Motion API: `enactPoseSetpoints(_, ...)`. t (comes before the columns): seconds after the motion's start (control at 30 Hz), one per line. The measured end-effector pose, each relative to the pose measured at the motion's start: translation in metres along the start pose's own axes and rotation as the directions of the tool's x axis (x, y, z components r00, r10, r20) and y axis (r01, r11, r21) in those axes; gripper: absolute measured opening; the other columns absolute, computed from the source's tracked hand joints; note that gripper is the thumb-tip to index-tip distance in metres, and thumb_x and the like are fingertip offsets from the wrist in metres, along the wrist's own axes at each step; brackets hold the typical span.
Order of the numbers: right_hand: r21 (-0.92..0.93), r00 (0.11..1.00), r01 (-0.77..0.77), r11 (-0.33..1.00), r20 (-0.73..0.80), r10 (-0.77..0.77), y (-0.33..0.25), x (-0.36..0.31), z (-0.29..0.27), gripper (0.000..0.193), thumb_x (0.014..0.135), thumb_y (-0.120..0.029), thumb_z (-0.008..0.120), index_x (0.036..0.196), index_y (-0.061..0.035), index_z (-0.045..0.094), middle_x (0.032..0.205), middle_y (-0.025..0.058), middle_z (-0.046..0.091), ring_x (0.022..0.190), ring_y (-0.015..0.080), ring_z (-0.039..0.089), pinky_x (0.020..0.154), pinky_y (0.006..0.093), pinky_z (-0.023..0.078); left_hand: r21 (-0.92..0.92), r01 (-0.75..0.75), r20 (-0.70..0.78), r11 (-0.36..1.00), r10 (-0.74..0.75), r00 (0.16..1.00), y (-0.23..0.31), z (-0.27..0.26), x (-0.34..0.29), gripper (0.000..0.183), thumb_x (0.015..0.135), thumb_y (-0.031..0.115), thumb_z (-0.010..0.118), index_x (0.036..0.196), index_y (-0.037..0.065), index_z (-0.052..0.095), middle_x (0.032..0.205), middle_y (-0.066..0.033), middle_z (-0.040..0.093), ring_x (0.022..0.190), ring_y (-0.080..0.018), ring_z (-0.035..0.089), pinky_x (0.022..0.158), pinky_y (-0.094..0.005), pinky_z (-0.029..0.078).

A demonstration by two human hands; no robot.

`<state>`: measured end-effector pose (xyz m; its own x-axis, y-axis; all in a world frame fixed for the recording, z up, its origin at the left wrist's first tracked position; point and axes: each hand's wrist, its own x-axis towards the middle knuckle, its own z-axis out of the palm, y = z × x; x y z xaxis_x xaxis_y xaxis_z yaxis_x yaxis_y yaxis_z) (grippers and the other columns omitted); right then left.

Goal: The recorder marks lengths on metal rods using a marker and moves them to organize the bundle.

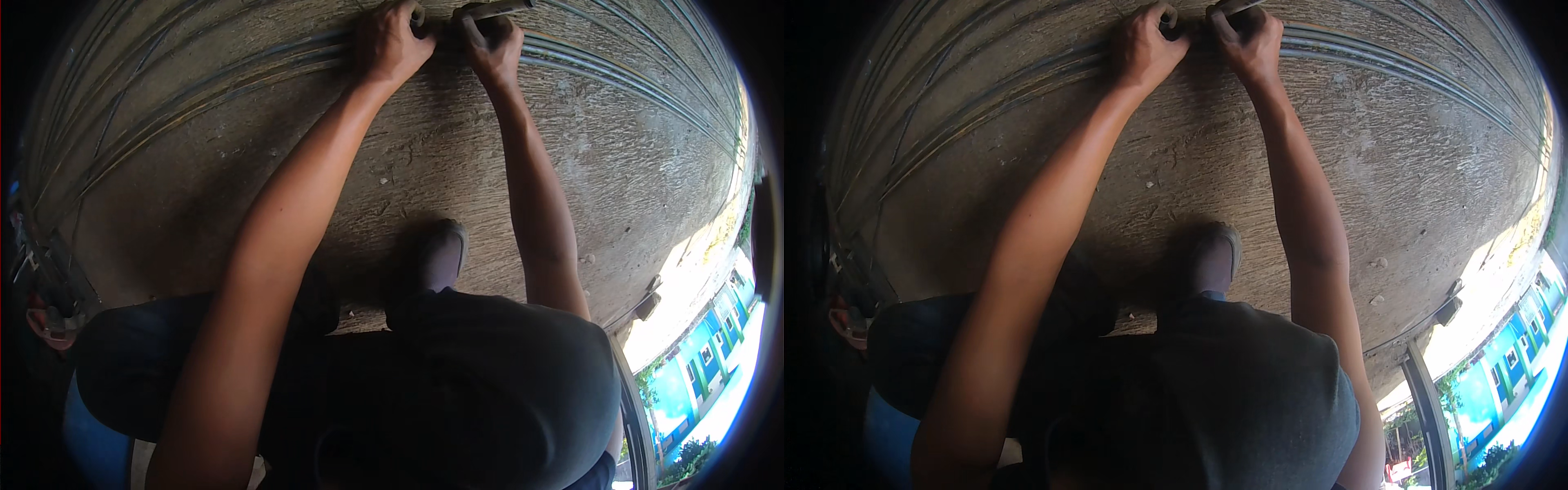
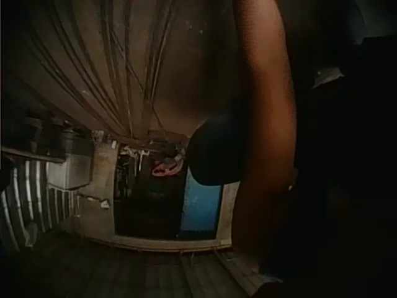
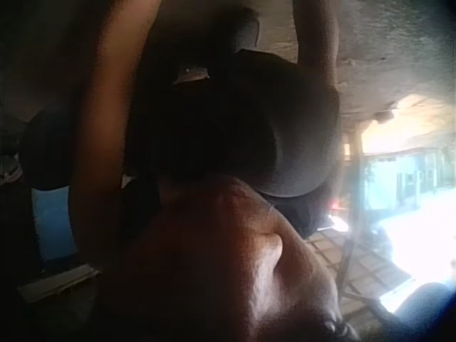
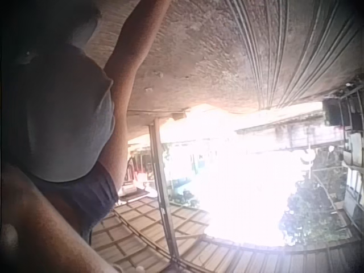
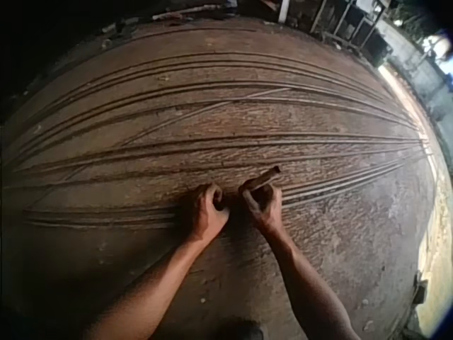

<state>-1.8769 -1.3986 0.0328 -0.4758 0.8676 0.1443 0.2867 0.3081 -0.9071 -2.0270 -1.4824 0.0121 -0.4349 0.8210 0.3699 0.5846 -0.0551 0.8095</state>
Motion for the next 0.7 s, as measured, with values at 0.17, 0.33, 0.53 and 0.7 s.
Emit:
enactPoseSetpoints(0.17,0.054,0.996,0.056,0.997,-0.073,-0.052,-0.003,-0.001,0.002,0.025,0.092,-0.02,0.07,0.089,0.0051,0.066,0.075,0.0115,0.066,0.066,0.0159,0.061,0.059,0.0343,0.048,-0.051,0.046,0.017,0.998,-0.045,0.999,0.001,0.001,0.0,0.025,0.07,-0.004,0.07,0.077,0.002,0.047,0.071,-0.0132,0.047,0.064,-0.0284,0.045,0.063,-0.0398,0.041)
enactPoseSetpoints(0.33,-0.047,0.998,-0.04,0.998,-0.042,0.038,-0.003,-0.003,0.0,0.025,0.091,-0.018,0.071,0.091,0.0063,0.066,0.078,0.0141,0.069,0.071,0.0196,0.066,0.064,0.0365,0.052,0.104,0.047,0.064,0.993,-0.054,0.997,0.009,-0.006,0.003,0.026,0.07,-0.002,0.071,0.076,0.002,0.046,0.07,-0.0132,0.046,0.063,-0.0282,0.044,0.062,-0.0395,0.042)
enactPoseSetpoints(0.53,0.027,0.994,0.005,1.0,-0.11,-0.002,-0.002,-0.002,0.005,0.021,0.092,-0.014,0.07,0.095,0.0066,0.068,0.086,0.0177,0.073,0.079,0.025,0.071,0.069,0.0378,0.054,0.03,0.138,0.072,0.99,-0.14,0.988,0.011,-0.006,0.002,0.027,0.07,0.0,0.072,0.077,0.002,0.046,0.07,-0.0136,0.046,0.065,-0.0295,0.045,0.064,-0.0399,0.042)
enactPoseSetpoints(0.7,-0.006,0.997,0.032,0.999,-0.075,-0.033,-0.002,-0.002,0.004,0.018,0.092,-0.011,0.069,0.095,0.007,0.067,0.086,0.0163,0.072,0.078,0.023,0.07,0.068,0.0369,0.053,0.068,0.163,0.104,0.984,-0.17,0.98,0.012,-0.008,0.002,0.027,0.07,0.0,0.072,0.08,0.001,0.047,0.072,-0.0137,0.047,0.067,-0.029,0.046,0.065,-0.0395,0.043)
